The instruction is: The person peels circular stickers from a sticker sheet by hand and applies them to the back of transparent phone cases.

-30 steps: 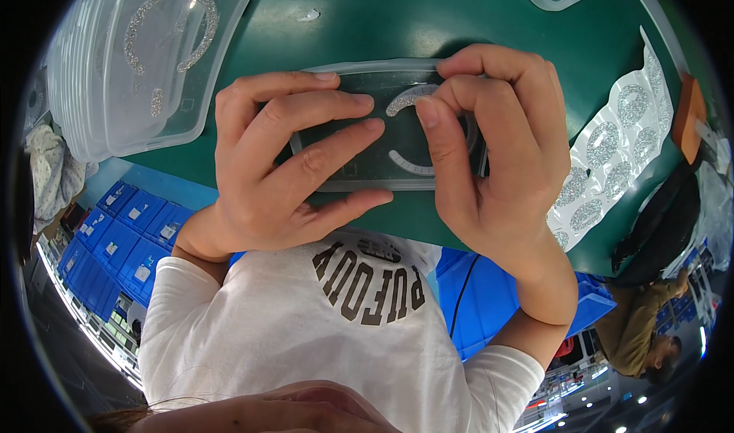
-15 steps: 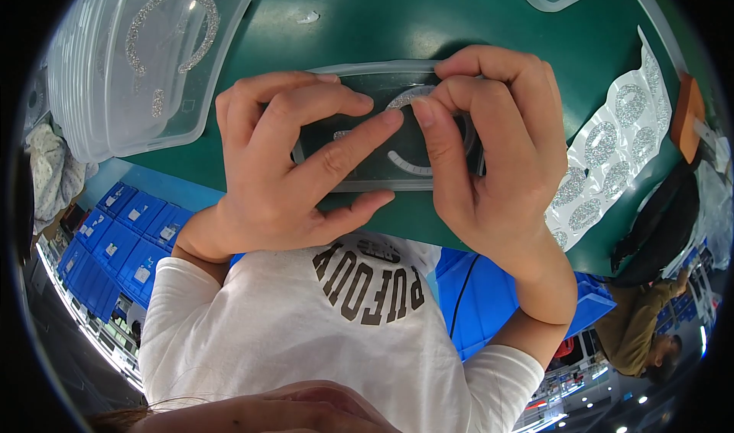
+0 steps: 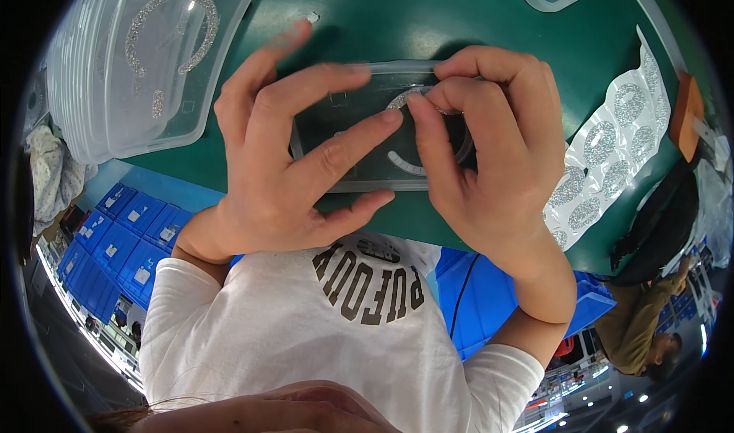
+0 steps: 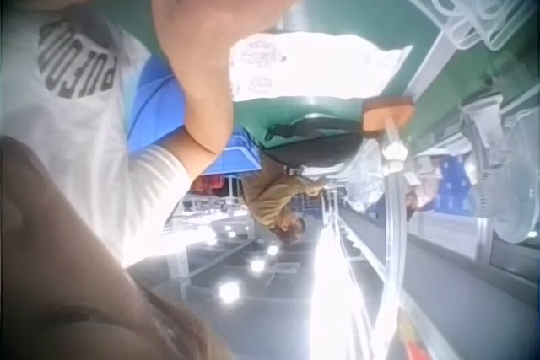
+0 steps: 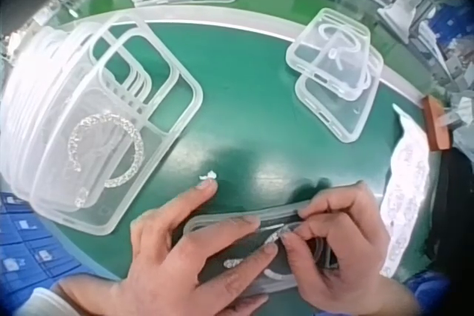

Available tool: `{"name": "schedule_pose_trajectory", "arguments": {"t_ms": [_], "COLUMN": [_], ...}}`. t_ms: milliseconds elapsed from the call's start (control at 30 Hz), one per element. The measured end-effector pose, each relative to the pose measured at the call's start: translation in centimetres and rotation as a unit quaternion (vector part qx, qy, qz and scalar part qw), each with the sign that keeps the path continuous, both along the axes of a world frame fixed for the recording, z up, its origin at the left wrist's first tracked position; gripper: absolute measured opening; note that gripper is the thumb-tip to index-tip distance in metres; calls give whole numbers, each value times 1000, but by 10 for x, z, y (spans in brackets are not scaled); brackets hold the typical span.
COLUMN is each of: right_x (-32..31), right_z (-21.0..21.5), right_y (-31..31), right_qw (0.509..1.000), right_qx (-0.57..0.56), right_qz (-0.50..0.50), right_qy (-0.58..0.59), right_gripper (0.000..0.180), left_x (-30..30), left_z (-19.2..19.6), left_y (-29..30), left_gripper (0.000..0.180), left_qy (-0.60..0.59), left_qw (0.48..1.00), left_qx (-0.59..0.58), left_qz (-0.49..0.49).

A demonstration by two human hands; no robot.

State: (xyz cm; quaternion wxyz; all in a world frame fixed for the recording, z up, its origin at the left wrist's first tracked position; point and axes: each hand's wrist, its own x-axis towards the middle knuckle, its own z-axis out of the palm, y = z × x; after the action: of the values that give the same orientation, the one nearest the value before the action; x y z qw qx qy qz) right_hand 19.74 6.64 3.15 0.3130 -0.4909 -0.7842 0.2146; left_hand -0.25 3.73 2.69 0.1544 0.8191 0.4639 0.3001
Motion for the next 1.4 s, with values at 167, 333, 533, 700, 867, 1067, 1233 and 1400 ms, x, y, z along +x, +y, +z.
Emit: {"name": "schedule_pose_trajectory", "arguments": {"t_ms": [167,333,533,700,867,1067,1233,1400], "right_x": [1,-1,-8,-9,-8,-2,-5,-4], "right_z": [5,20,34,38,28,15,11,7], "right_y": [-1,-6,-10,-10,-8,-8,-9,-10], "right_qw": [999,983,953,933,962,998,993,991], "right_qx": [17,55,82,125,108,-36,-78,-72], "right_qz": [-2,-23,-28,5,-1,-44,-88,-104], "right_qy": [-39,-172,-289,-336,-250,-37,29,37], "right_gripper": [14,18,16,15,11,11,16,19], "left_x": [-2,2,8,7,9,7,7,6], "left_z": [3,6,3,0,-1,-1,-1,0], "left_y": [1,-12,-20,-20,-21,-21,-20,-20], "left_gripper": [66,72,75,74,72,73,74,75], "left_qy": [0,23,54,41,36,35,32,36], "left_qw": [998,997,998,999,999,999,999,999], "left_qx": [-57,-60,-38,-26,-24,-31,-37,-37], "left_qz": [-28,-40,-20,-16,-8,-8,-8,-6]}}
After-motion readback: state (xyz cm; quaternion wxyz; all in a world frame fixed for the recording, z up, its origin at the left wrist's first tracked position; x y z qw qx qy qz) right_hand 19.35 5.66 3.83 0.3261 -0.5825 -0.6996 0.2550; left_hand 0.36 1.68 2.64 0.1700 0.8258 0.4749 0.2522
